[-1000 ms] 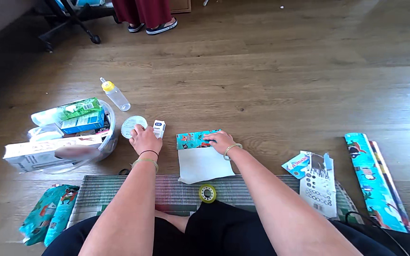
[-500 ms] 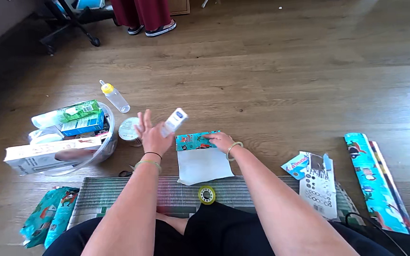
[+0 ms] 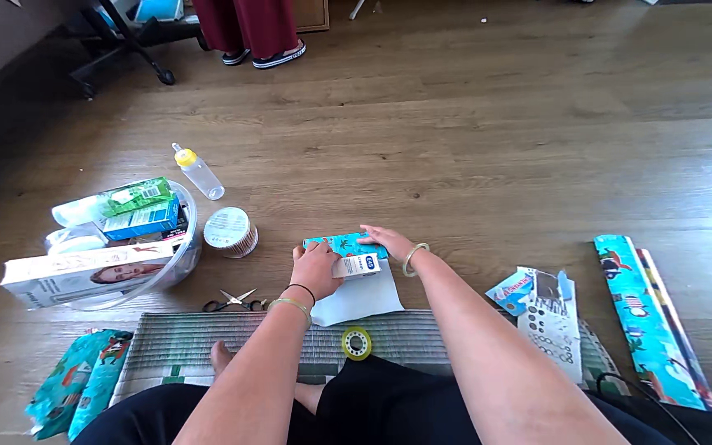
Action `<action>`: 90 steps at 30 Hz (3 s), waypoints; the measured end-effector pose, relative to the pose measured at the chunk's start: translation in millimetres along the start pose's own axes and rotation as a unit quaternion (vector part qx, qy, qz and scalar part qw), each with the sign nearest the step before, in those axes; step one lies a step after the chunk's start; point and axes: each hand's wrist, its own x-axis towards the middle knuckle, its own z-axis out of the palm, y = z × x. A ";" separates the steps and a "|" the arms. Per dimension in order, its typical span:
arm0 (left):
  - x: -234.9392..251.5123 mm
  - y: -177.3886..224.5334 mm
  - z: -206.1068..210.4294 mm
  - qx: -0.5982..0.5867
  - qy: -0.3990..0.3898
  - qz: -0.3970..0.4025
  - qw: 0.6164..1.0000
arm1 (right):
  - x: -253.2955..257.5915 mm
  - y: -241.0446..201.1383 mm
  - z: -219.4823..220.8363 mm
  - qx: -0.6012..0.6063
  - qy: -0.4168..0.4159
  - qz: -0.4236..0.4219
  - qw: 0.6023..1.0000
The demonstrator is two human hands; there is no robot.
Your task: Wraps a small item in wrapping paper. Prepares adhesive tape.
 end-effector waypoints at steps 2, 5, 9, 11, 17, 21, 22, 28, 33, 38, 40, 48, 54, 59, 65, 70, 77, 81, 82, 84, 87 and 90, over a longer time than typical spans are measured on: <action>2.5 3.1 5.1 -0.008 0.005 -0.013 1.000 | 1.4 2.1 -0.2 -0.002 0.001 0.002 1.000; 4.8 1.3 11.0 -0.025 0.008 -0.013 1.000 | -4.9 -1.4 -0.2 -0.029 -0.008 -0.008 1.000; 6.9 -1.4 13.8 -0.032 0.020 -0.001 0.999 | -4.0 -3.4 -0.1 -0.125 -0.022 -0.031 0.991; 6.2 -3.6 14.2 -0.031 0.028 0.006 0.999 | -4.0 -1.8 1.5 -0.160 -0.020 -0.039 0.986; -13.2 -2.8 14.5 -0.048 0.072 -0.022 0.996 | -7.9 -1.7 6.6 -0.180 -0.003 -0.042 0.983; -30.9 45.1 26.0 -0.048 -0.025 -0.026 0.998 | -5.8 2.3 9.6 -0.196 0.011 -0.037 0.980; -32.5 52.9 30.5 -0.045 -0.047 -0.026 0.998 | -5.6 2.1 10.6 -0.199 0.013 -0.033 0.979; -26.9 51.9 42.8 0.014 -0.084 -0.011 0.996 | -8.5 1.9 10.4 -0.209 0.010 -0.022 0.978; -27.2 47.1 38.0 -0.013 -0.094 -0.008 0.995 | -9.1 -1.5 9.7 -0.224 0.004 -0.026 0.974; -26.4 46.2 36.1 -0.003 -0.116 -0.011 0.993 | -0.3 -26.7 5.2 -0.239 0.065 -0.021 0.969; -26.7 46.6 36.5 -0.001 -0.114 -0.013 0.993 | 7.0 -43.5 13.7 -0.300 0.073 -0.027 0.951; -27.5 47.5 36.5 -0.001 -0.117 -0.013 0.993 | 50.7 -57.5 32.8 -0.439 -0.009 0.003 0.899; -27.5 48.8 38.2 0.000 -0.116 -0.012 0.993 | 41.3 -60.5 22.9 -0.417 -0.059 -0.044 0.906; -28.7 49.3 37.7 -0.010 -0.105 -0.011 0.994 | 7.8 -65.8 29.1 -0.460 -0.057 -0.054 0.885; -30.0 48.8 37.3 -0.017 -0.089 -0.012 0.996 | -13.1 -54.1 38.9 -0.473 -0.024 -0.085 0.877; -29.7 51.0 32.5 0.002 -0.107 -0.015 0.994 | -24.6 -38.1 47.5 -0.472 0.020 -0.140 0.870; -31.6 59.8 34.7 0.032 -0.116 -0.036 0.992 | -33.3 -14.4 59.0 -0.468 0.082 -0.198 0.857; -31.1 61.9 35.1 0.038 -0.112 -0.035 0.992 | -35.7 -12.0 62.4 -0.467 0.093 -0.190 0.859; -30.5 62.0 34.8 0.040 -0.106 -0.034 0.993 | -35.5 -11.1 63.0 -0.462 0.093 -0.188 0.862; -28.9 62.1 35.1 0.034 -0.090 -0.026 0.995 | -35.9 -9.0 62.4 -0.454 0.083 -0.179 0.869; -28.6 60.0 36.1 0.015 -0.083 -0.021 0.996 | -40.8 -5.9 59.7 -0.439 0.068 -0.176 0.879; -30.2 59.2 33.5 0.010 -0.084 -0.022 0.996 | -46.3 -8.6 56.5 -0.441 0.045 -0.154 0.883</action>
